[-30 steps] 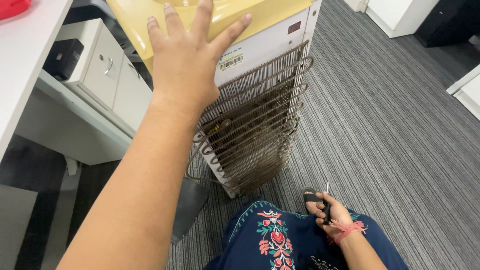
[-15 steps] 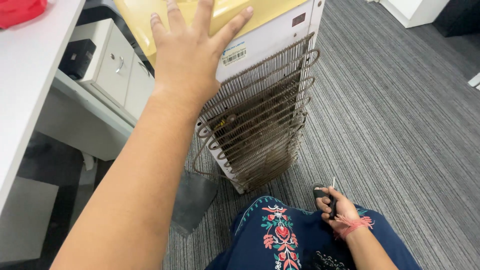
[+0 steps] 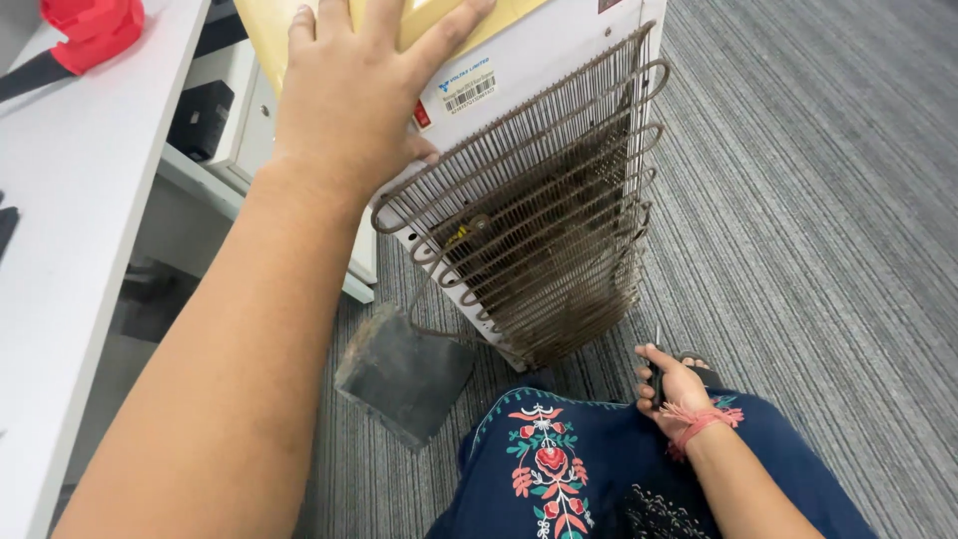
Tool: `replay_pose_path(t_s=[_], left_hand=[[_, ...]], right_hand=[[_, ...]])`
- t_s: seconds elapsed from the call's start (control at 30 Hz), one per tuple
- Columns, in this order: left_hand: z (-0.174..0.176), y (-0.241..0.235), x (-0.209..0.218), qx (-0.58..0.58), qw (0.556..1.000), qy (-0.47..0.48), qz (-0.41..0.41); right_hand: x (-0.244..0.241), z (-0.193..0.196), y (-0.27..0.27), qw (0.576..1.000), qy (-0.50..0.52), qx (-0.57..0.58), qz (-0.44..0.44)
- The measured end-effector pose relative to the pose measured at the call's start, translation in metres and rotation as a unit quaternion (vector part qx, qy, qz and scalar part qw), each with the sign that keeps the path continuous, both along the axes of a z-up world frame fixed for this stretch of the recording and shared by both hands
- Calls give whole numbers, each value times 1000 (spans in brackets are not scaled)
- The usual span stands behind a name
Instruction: Repairing a water dispenser by using a screwdriver on the rear cooling coils.
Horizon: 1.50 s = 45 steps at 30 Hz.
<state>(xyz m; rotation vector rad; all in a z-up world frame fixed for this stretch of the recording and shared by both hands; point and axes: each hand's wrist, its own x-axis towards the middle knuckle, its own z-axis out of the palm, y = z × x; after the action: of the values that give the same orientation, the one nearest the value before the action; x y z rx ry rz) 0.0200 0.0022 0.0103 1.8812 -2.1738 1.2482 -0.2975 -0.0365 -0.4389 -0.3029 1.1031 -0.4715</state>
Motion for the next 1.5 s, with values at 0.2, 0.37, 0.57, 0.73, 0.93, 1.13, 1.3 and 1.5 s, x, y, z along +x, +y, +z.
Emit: replay_pose_path(t_s=[0.2,0.37,0.57,0.73,0.93,1.13,1.3,1.5], left_hand=[[0,0,-2,15,999,-15,33],[8,2,-19,21,999,2,44],[10,-2,-18,54,994,-1,93],[14,-2,-20,74,991,20,114],[24,-9,-1,100,988,107,52],[38,-14,1,144,977,134,78],[51,-9,-30,190,933,230,203],[48,-13,-1,202,958,175,102]], right_hand=[[5,-12,3,999,-33,-24,36],[2,-36,2,998,-31,-42,35],[1,-37,7,997,-11,-65,43],[0,-39,10,996,-6,-80,49],[-1,-33,11,995,-13,-86,48],[4,-31,11,994,1,-93,61],[10,-21,11,990,23,-120,76],[11,-65,6,986,41,-136,89]])
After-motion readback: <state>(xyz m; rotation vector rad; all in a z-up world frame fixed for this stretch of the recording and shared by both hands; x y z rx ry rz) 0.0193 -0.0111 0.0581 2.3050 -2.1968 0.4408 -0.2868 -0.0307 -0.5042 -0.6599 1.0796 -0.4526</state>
